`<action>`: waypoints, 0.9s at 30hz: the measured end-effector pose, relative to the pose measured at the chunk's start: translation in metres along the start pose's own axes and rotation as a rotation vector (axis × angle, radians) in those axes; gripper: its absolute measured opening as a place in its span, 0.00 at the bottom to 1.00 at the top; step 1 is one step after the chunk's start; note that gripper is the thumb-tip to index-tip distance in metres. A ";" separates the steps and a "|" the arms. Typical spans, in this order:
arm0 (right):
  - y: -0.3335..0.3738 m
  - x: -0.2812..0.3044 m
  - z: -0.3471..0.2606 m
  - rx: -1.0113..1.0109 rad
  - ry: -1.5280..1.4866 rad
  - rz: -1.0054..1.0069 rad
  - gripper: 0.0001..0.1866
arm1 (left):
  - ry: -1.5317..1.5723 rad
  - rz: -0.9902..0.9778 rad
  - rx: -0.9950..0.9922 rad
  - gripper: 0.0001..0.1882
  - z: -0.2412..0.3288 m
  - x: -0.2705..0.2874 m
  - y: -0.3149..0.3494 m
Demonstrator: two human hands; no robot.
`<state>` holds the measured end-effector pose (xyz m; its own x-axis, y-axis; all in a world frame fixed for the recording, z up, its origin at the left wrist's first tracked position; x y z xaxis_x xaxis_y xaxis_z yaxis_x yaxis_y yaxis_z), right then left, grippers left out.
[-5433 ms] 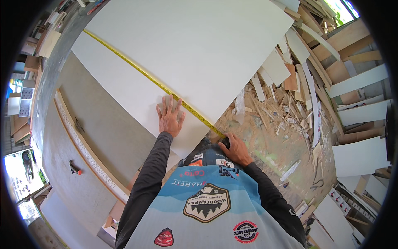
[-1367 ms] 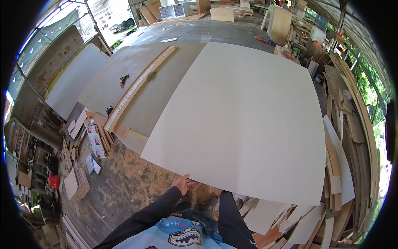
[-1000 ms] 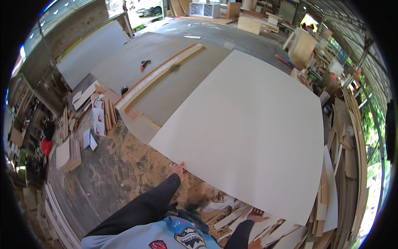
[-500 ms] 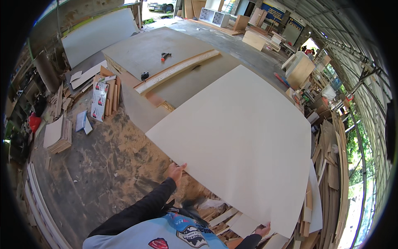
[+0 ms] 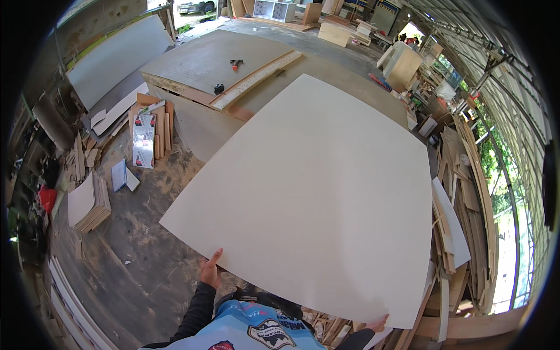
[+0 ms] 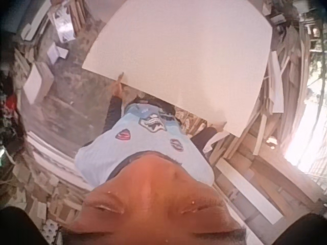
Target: The person measures a white board with a tape measure, marks it with a pencil, then hammers a wooden guide into a larger board and aligns the white board against it.
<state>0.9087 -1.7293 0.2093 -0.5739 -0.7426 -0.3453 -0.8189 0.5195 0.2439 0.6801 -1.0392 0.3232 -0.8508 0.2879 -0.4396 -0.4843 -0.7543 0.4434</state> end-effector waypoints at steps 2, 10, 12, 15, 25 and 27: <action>0.061 -0.023 -0.022 0.016 0.063 0.227 0.25 | -0.002 0.069 -0.038 0.17 0.005 0.035 0.022; 0.098 0.072 -0.019 0.194 0.056 0.213 0.20 | 0.050 0.073 -0.168 0.16 0.024 0.110 0.099; 0.102 0.099 -0.022 0.180 0.262 0.134 0.18 | 0.038 0.106 -0.245 0.15 0.036 0.131 0.133; 0.133 0.124 -0.042 0.478 1.183 -0.044 0.16 | 0.040 0.150 -0.342 0.15 0.062 0.146 0.184; 0.250 0.157 -0.039 0.192 1.138 0.159 0.17 | -0.067 0.200 0.027 0.20 0.015 0.298 0.158; 0.203 0.251 -0.004 0.277 0.519 0.428 0.17 | -0.064 0.169 0.066 0.19 -0.002 0.278 0.158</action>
<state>0.5982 -1.8123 0.1757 -0.8259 -0.5191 0.2200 -0.5324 0.8465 -0.0012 0.3672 -1.0796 0.2691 -0.9313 0.1993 -0.3049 -0.3441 -0.7556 0.5574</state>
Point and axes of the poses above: each hand's wrist, its own y-axis away from the middle knuckle, its own x-axis out of the back of the hand, z = x × y, the point moved 7 cm from there along -y, towards the middle knuckle, and after that the axes turned 2 degrees about x, right-handed, at the moved point
